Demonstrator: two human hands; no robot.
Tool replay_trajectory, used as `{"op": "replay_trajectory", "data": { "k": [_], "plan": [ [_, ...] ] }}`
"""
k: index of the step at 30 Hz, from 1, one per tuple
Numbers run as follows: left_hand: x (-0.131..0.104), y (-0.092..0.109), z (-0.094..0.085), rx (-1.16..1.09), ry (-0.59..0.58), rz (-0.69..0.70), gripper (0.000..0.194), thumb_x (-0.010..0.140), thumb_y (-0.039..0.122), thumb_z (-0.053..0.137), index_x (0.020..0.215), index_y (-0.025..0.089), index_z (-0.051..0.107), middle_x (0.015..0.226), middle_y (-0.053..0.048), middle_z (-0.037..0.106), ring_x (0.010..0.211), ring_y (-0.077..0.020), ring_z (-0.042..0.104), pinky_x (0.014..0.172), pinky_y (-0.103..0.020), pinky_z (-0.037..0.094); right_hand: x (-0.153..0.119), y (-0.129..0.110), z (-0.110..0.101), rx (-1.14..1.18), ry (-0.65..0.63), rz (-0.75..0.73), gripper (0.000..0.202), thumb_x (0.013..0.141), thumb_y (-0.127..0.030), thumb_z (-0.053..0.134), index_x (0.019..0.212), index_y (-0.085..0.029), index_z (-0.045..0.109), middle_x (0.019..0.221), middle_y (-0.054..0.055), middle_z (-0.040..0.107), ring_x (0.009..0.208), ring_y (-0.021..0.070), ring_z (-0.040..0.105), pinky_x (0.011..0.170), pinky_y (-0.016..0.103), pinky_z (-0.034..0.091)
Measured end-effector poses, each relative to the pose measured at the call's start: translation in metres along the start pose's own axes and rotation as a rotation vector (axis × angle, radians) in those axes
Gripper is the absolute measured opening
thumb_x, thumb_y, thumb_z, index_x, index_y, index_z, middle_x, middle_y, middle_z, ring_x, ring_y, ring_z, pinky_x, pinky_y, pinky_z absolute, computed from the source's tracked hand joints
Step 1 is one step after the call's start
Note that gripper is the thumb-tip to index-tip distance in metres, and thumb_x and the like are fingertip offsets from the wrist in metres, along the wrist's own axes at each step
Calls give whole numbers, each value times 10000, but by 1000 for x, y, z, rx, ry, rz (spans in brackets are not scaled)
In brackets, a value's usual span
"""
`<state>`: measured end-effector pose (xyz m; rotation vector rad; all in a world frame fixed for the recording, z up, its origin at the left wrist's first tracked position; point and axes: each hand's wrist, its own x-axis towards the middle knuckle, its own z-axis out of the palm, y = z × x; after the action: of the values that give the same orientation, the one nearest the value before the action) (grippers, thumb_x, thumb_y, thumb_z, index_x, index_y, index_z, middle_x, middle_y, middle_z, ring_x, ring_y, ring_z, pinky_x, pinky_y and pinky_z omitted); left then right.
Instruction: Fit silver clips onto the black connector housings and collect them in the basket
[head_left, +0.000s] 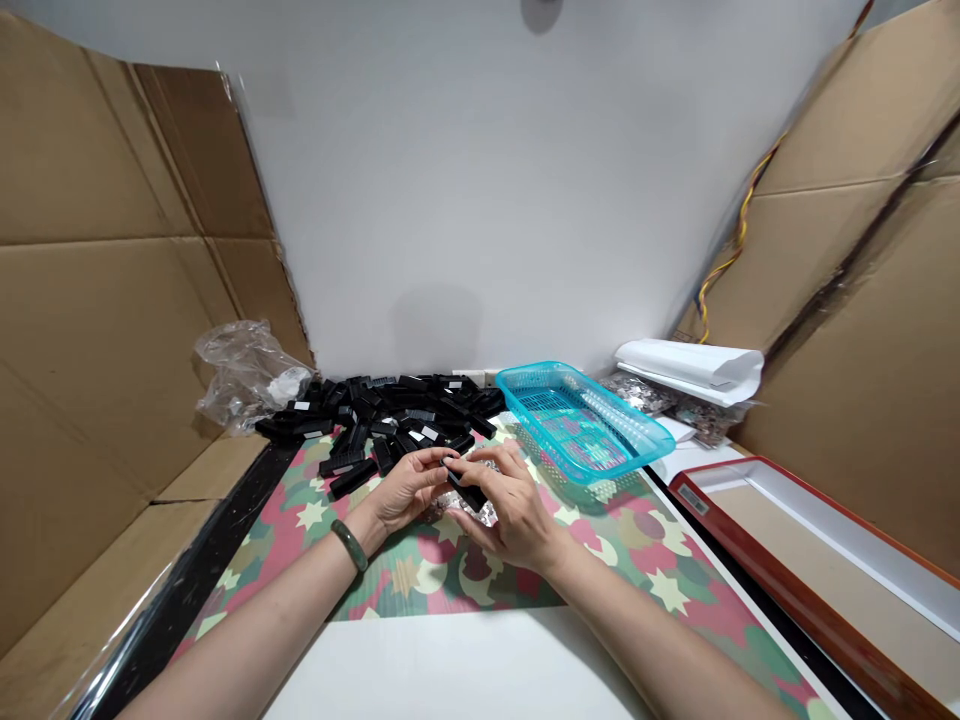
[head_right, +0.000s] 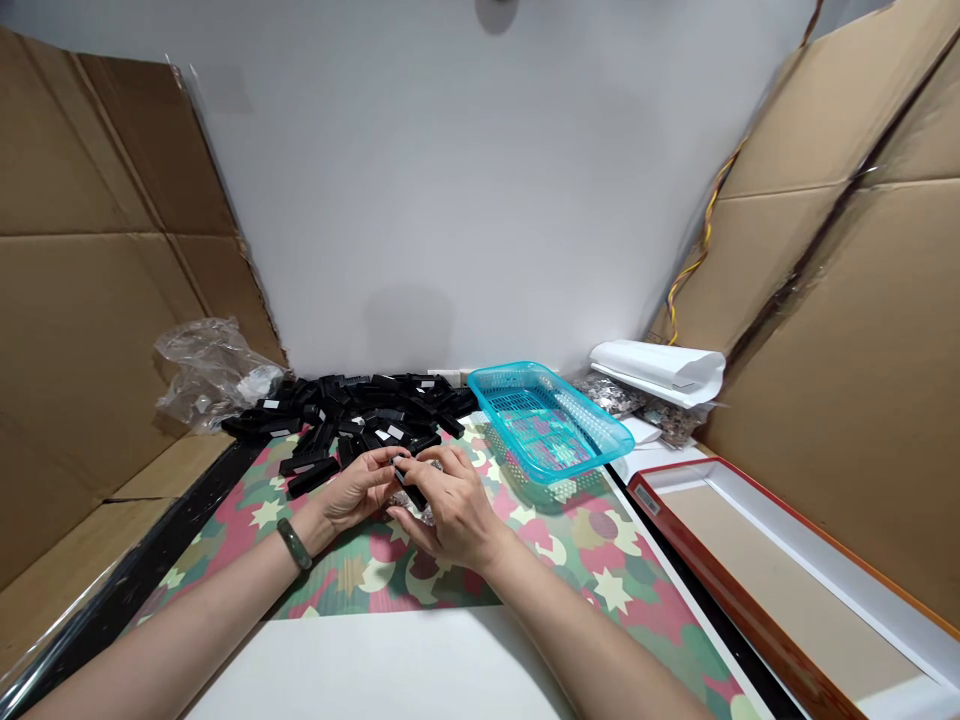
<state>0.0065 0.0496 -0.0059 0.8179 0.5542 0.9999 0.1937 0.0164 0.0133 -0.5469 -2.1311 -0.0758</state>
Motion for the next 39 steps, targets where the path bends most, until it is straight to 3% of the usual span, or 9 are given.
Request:
{"op": "replay_trajectory", "data": {
  "k": [7,13,16,22,26,36,39],
  "plan": [
    [-3,8,-1,127,44,-107,376,590,199,910,927,148,751,743,-37,707,616,-134,654,581,-237,506,-2,6,5,-41,3,18,303,936,-107,496,1223,-205,500,931,74,640,863,217,579,736,352,481],
    [-4,26,-13,218,6,-138,331,679,286,843,945,101,779,811,-104,740,666,-177,682,682,-299,548,-4,7,7,-42,-81,-3,300,974,-114,442,1264,-182,478,834,52,590,733,194,509,621,302,431],
    [-3,27,-18,223,-40,-173,282,701,243,812,947,108,778,767,-94,732,643,-177,682,656,-291,546,-6,8,10,-34,-94,-30,323,981,-103,396,1285,-183,466,833,49,574,703,186,480,604,300,415],
    [-4,31,-25,248,-50,-244,372,682,206,843,1030,116,749,777,-69,713,632,-140,675,655,-266,538,-6,7,12,-49,-102,-57,333,982,-89,369,1283,-180,478,826,49,546,694,184,457,588,296,395],
    [-4,37,-27,226,-57,-311,382,686,188,851,1040,112,729,653,-18,659,538,-105,610,626,-277,532,-5,6,11,-62,-138,-55,337,988,-95,365,1288,-183,493,819,47,538,693,182,451,592,293,386],
    [-4,38,-12,249,127,-260,316,654,68,832,937,97,695,662,-20,665,523,-89,610,579,-210,516,-9,9,12,-25,-121,5,301,1011,-157,391,1268,-196,542,790,47,568,678,180,489,583,299,420],
    [-4,37,-7,241,169,-224,267,663,73,830,891,103,695,637,-12,650,507,-84,596,562,-200,515,-9,9,13,95,-75,53,313,995,-148,440,1290,-223,511,917,70,650,791,197,578,683,328,490]
  ]
}}
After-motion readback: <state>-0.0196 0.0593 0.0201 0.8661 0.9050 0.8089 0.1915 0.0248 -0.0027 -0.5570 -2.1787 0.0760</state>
